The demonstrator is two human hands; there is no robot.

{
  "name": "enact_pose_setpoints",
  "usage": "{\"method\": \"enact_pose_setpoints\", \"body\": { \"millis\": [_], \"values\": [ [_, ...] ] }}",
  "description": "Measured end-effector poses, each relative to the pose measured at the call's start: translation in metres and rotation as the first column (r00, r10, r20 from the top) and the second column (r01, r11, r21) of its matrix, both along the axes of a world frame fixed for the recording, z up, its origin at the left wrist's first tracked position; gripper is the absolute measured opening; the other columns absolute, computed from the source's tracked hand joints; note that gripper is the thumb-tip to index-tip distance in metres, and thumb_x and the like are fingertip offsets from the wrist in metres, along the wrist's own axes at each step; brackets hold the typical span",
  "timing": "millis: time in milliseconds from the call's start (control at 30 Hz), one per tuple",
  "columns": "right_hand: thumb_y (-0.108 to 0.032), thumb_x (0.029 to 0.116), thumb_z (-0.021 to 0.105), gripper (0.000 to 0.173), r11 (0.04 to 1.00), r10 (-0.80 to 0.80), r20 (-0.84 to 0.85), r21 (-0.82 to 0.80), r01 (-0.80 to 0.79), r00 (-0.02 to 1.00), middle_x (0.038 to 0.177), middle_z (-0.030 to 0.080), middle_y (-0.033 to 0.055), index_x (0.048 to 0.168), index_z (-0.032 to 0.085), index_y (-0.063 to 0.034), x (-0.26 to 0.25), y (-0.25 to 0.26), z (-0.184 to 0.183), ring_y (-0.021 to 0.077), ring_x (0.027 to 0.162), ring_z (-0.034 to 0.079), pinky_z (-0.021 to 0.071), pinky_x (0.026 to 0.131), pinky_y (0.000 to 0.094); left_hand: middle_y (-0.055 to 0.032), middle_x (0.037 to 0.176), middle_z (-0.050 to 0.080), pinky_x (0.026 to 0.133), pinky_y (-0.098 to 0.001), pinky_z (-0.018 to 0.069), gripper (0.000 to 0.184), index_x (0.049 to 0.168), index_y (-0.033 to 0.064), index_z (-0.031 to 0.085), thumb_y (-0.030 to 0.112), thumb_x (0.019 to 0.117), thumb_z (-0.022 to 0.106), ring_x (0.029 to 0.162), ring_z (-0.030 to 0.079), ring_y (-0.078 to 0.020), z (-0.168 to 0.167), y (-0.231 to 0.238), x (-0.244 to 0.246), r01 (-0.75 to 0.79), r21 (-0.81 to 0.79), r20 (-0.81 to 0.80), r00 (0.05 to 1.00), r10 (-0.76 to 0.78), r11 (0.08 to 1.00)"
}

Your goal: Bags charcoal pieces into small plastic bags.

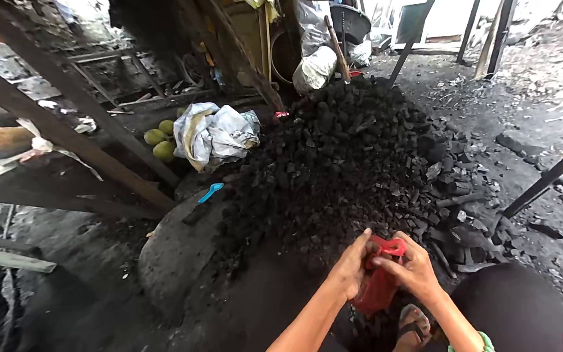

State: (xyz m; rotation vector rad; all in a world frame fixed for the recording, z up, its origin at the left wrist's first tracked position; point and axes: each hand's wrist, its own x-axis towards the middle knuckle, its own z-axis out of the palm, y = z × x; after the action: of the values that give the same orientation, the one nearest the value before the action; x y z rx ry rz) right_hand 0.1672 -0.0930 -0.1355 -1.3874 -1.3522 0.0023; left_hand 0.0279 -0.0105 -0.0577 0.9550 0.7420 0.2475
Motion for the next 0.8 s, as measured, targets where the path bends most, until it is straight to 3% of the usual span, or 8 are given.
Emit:
{"method": "enact_pose_setpoints", "body": {
  "millis": [67,200,267,333,400,467,633,800],
  "values": [
    [-0.05,0.0901,0.069,0.046,0.998,-0.053,0.071,-0.032,0.056,0.996,0.082,0.068,0.0049,0.086,0.076,-0.0054,0.002,0.0,0.002,0.0095,0.078,0.065,0.0562,0.074,0.0277,-0.0023,0.087,0.061,0.079,-0.0277,0.0518,0.054,0.102,0.003,0.062,0.039,0.1132,0.024,0.081,0.061,-0.0101,-0.002,-0.001,-0.002,0.025,0.118,-0.045,0.999,-0.02,0.993],
    [-0.044,0.0948,0.063,0.042,0.983,-0.015,0.084,-0.183,0.03,0.996,0.081,0.072,0.0077,0.085,0.078,-0.0054,0.002,0.004,0.005,0.0194,0.077,0.07,0.0578,0.073,0.0431,-0.0002,0.084,0.057,0.068,-0.0229,0.0472,0.052,0.104,0.0036,0.063,0.039,0.1129,0.026,0.07,0.053,-0.0066,-0.002,-0.002,-0.007,0.054,0.298,-0.126,0.992,-0.017,0.953],
    [-0.034,0.0988,0.058,0.039,0.986,0.027,0.041,-0.168,-0.02,0.999,0.077,0.07,0.0068,0.082,0.076,-0.0039,0.0,0.009,0.005,0.016,0.074,0.068,0.0566,0.071,0.0377,-0.0038,0.086,0.058,0.071,-0.0305,0.0461,0.052,0.108,0.0018,0.068,0.039,0.1121,0.031,0.073,0.053,-0.0117,0.0,-0.001,-0.011,0.181,0.556,-0.276,0.961,-0.025,0.812],
    [-0.028,0.0968,0.056,0.037,0.997,0.024,0.129,-0.069,-0.015,0.991,0.074,0.069,0.0086,0.074,0.072,-0.0029,0.001,0.015,0.003,0.0196,0.073,0.069,0.0559,0.068,0.0393,-0.0132,0.1,0.061,0.086,-0.046,0.0498,0.053,0.105,-0.0005,0.072,0.039,0.1109,0.036,0.091,0.06,-0.025,0.009,-0.002,-0.016,0.339,0.744,-0.391,0.92,-0.036,0.576],
    [-0.029,0.0964,0.056,0.041,1.0,-0.011,0.223,0.022,0.007,0.975,0.07,0.068,0.009,0.067,0.069,-0.0039,0.004,0.019,0.003,0.0214,0.07,0.069,0.0551,0.064,0.0394,-0.0164,0.101,0.064,0.084,-0.0518,0.0527,0.055,0.105,0.0009,0.074,0.043,0.1094,0.039,0.094,0.064,-0.0307,0.013,-0.008,-0.018,0.411,0.826,-0.436,0.9,-0.025,0.386],
    [-0.026,0.0957,0.057,0.038,0.998,-0.032,0.32,0.063,0.013,0.947,0.07,0.069,0.0083,0.067,0.069,-0.0049,0.01,0.019,0.012,0.021,0.07,0.069,0.0552,0.064,0.0379,-0.0161,0.098,0.067,0.084,-0.0521,0.053,0.056,0.107,0.0011,0.072,0.046,0.1093,0.038,0.094,0.067,-0.0305,0.02,-0.012,-0.024,0.448,0.836,-0.455,0.889,-0.056,0.316],
    [-0.017,0.0904,0.06,0.028,0.997,-0.065,0.479,0.0,0.074,0.876,0.076,0.072,0.0143,0.071,0.069,-0.0003,0.048,0.0,0.016,0.03,0.075,0.073,0.0586,0.067,0.0472,-0.0124,0.093,0.069,0.083,-0.0435,0.051,0.049,0.113,0.0016,0.071,0.038,0.1094,0.038,0.088,0.065,-0.0213,0.026,-0.016,-0.059,0.5,0.749,-0.453,0.865,-0.214,0.435],
    [-0.019,0.0897,0.057,0.032,0.991,-0.069,0.494,-0.066,0.116,0.867,0.072,0.07,0.0127,0.063,0.064,-0.0032,0.061,-0.013,-0.015,0.0281,0.071,0.072,0.0568,0.062,0.0447,0.0125,0.069,0.05,0.058,-0.0167,0.0413,0.027,0.111,0.0045,0.069,0.017,0.0979,0.049,0.058,0.046,0.0021,-0.008,-0.027,-0.075,0.245,0.42,-0.128,0.969,-0.21,0.874]
  ]
}}
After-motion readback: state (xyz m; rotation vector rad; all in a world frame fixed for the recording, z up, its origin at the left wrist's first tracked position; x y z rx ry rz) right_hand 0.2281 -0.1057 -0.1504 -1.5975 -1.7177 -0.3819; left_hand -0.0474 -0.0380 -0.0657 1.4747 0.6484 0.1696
